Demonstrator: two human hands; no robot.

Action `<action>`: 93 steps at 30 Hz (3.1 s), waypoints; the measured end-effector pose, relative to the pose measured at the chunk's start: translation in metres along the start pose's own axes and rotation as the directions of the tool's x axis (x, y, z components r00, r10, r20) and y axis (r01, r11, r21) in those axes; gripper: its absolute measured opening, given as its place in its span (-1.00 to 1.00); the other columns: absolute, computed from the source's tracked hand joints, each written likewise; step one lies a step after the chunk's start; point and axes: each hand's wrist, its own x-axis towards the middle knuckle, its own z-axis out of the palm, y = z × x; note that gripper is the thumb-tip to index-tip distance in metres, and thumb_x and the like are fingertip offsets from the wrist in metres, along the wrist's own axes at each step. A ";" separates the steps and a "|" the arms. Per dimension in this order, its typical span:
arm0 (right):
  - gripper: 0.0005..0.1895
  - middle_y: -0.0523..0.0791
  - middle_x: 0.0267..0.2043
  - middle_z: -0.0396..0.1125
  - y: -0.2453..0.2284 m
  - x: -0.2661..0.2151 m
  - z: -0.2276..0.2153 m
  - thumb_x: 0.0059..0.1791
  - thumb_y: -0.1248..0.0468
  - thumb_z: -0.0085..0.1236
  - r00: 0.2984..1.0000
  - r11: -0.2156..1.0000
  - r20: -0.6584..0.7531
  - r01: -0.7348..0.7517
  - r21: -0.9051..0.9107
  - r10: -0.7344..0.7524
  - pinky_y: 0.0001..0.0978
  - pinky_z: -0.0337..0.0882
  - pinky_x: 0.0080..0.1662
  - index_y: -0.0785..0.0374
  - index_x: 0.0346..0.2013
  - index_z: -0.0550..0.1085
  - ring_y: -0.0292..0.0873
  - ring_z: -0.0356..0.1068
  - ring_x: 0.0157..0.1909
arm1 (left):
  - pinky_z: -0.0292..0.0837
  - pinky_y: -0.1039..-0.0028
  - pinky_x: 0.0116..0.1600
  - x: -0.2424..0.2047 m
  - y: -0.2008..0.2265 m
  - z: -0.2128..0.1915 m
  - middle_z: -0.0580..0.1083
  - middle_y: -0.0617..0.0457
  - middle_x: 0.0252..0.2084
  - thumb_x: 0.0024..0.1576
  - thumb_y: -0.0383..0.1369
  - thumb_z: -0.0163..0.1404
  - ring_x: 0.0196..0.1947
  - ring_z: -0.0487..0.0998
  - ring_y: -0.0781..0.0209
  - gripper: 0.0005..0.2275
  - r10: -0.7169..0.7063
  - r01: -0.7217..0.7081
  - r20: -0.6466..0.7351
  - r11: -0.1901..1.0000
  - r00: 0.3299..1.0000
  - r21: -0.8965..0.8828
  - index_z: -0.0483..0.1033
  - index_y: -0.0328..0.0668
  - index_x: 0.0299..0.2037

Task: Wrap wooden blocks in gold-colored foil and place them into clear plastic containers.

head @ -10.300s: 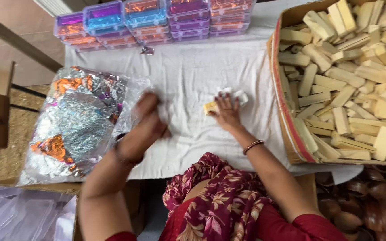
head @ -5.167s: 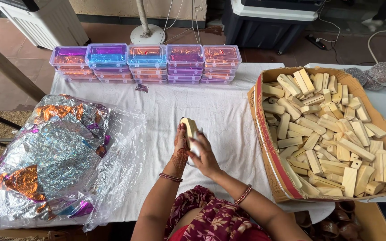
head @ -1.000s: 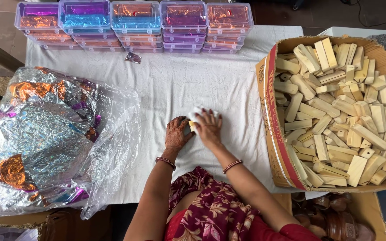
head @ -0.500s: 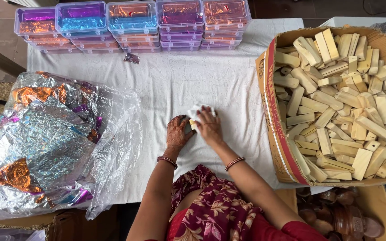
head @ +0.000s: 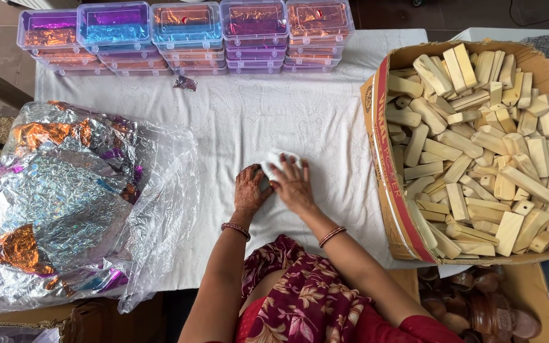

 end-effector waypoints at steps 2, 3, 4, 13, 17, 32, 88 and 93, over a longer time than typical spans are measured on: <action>-0.53 -0.06 0.43 0.07 0.031 -0.009 0.019 0.05 0.02 -0.04 0.997 0.995 0.007 -0.077 0.066 0.077 0.11 0.35 0.29 -0.14 0.27 0.38 0.03 0.17 0.38 | 0.16 0.10 0.35 0.000 0.016 -0.022 0.36 -0.05 0.26 0.07 0.08 0.17 0.29 0.29 -0.04 -0.40 -0.021 0.021 0.002 0.999 1.000 -0.042 0.44 -0.08 0.22; -0.57 -0.07 0.44 0.08 0.047 -0.014 0.028 0.11 0.05 -0.06 0.988 0.979 0.018 -0.152 0.133 0.151 -0.03 0.42 0.28 -0.11 0.29 0.37 0.00 0.19 0.38 | 0.17 0.11 0.36 0.000 0.025 -0.033 0.37 -0.01 0.26 0.03 0.09 0.17 0.30 0.30 -0.01 -0.42 -0.044 0.044 0.004 0.996 0.999 -0.082 0.47 -0.01 0.18; -0.57 -0.07 0.44 0.08 0.055 -0.011 0.046 0.11 0.05 -0.06 0.988 0.980 0.014 -0.152 0.130 0.152 -0.03 0.42 0.28 -0.11 0.29 0.37 0.00 0.19 0.38 | 0.17 0.11 0.36 0.000 0.026 -0.034 0.37 -0.01 0.26 0.03 0.09 0.17 0.30 0.30 -0.01 -0.42 -0.041 0.041 0.001 0.996 0.999 -0.083 0.47 -0.01 0.18; -0.50 -0.04 0.49 -0.03 0.004 -0.008 0.026 0.04 0.09 -0.10 0.963 0.764 0.163 -0.269 0.587 0.215 -0.02 0.48 0.10 0.06 0.29 0.30 0.05 0.22 0.34 | 0.15 0.11 0.35 0.001 0.001 -0.002 0.33 -0.06 0.29 -0.03 -0.01 0.21 0.31 0.27 -0.03 -0.34 -0.007 0.004 0.041 0.998 0.999 0.065 0.41 -0.11 0.27; -0.46 -0.01 0.46 0.01 0.038 -0.020 0.027 0.04 0.04 0.00 0.999 0.978 0.002 -0.036 0.207 0.036 0.05 0.21 0.32 0.08 0.30 0.34 0.05 0.10 0.43 | 0.12 0.10 0.39 -0.001 0.019 -0.026 0.32 -0.02 0.31 0.04 0.05 0.19 0.34 0.26 -0.02 -0.38 -0.062 0.065 0.057 0.997 0.996 -0.042 0.38 -0.02 0.26; -0.44 0.00 0.52 0.00 0.022 -0.046 0.014 0.05 0.17 -0.01 0.980 0.883 -0.078 -0.130 0.451 0.185 -0.06 0.48 0.19 -0.06 0.38 0.25 0.08 0.04 0.49 | 0.54 0.38 -0.17 0.033 0.016 0.082 0.55 -0.11 -0.02 0.30 -0.23 -0.05 -0.14 0.58 0.13 -0.60 -0.190 0.544 0.535 -0.006 0.823 -0.839 0.44 -0.35 0.25; -0.34 -0.09 0.50 -0.07 0.027 -0.026 0.018 0.00 0.00 0.08 0.986 0.958 -0.004 0.165 0.234 -0.169 0.32 0.21 0.28 0.06 0.37 0.19 0.04 0.07 0.45 | 0.68 0.37 -0.30 0.025 -0.004 0.085 0.61 0.01 -0.10 0.19 0.07 -0.14 -0.23 0.70 0.16 -0.51 -0.388 0.559 0.623 -0.276 0.680 -0.782 0.49 -0.11 0.11; -0.58 -0.18 0.67 -0.07 0.090 -0.022 0.111 0.29 0.12 -0.15 0.889 0.708 0.371 -0.443 0.551 0.267 -0.15 0.52 0.34 -0.08 0.46 0.20 -0.06 0.17 0.51 | 0.50 0.29 -0.41 0.018 0.002 0.066 0.58 -0.27 -0.17 0.21 0.21 -0.14 -0.27 0.63 -0.14 -0.38 -0.264 0.580 0.649 -0.297 0.713 -0.758 0.45 -0.27 0.10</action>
